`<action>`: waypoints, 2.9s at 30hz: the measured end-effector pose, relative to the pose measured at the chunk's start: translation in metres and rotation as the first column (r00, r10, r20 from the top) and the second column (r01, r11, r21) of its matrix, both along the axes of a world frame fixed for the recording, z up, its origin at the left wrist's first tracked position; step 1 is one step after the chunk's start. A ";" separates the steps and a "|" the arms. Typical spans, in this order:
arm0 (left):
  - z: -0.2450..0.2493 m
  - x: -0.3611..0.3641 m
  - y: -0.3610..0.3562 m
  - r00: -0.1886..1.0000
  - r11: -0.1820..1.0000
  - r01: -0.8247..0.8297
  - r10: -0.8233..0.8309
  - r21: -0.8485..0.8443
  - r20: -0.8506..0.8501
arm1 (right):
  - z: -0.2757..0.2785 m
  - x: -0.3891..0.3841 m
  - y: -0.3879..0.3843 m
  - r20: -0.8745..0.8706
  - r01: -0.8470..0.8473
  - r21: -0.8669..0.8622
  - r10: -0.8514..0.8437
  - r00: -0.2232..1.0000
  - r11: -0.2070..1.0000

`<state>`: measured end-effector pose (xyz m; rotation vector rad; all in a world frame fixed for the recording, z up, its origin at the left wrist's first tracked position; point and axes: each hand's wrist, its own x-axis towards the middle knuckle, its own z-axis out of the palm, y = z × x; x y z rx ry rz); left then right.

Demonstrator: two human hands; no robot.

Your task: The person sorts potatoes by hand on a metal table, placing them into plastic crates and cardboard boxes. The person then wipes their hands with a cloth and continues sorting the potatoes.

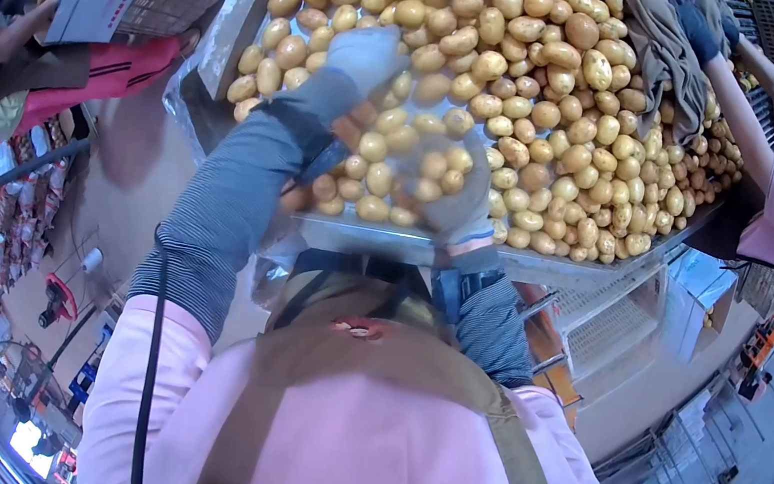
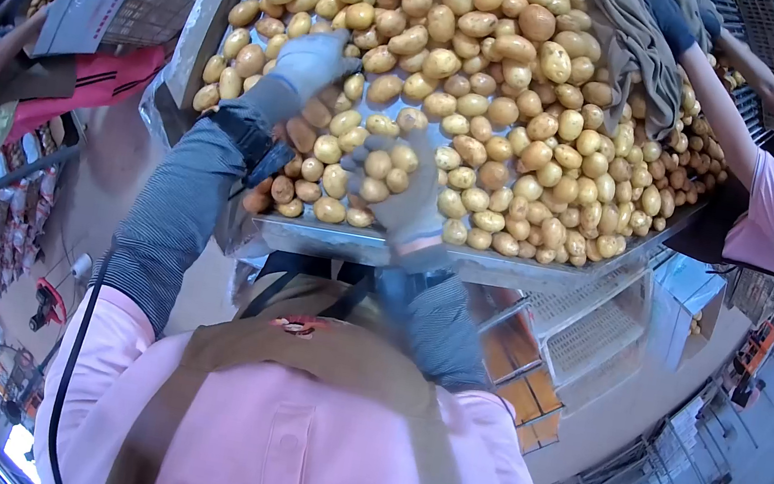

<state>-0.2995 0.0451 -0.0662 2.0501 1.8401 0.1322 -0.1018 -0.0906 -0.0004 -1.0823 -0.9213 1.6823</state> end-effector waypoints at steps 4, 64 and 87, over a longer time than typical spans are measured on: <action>0.061 0.013 -0.046 0.987 0.982 -0.034 0.062 -0.186 0.150 | -0.003 0.010 0.000 0.448 -0.204 0.233 0.081 0.890 0.951; 0.140 0.183 -0.200 -0.100 0.647 0.551 0.678 -0.527 0.728 | 0.046 0.133 -0.167 0.050 0.465 0.057 -0.467 0.883 0.884; 0.113 0.116 -0.237 0.814 0.847 0.361 -0.083 -0.389 0.575 | 0.013 0.363 -0.261 0.390 0.831 -0.343 -0.739 0.550 0.438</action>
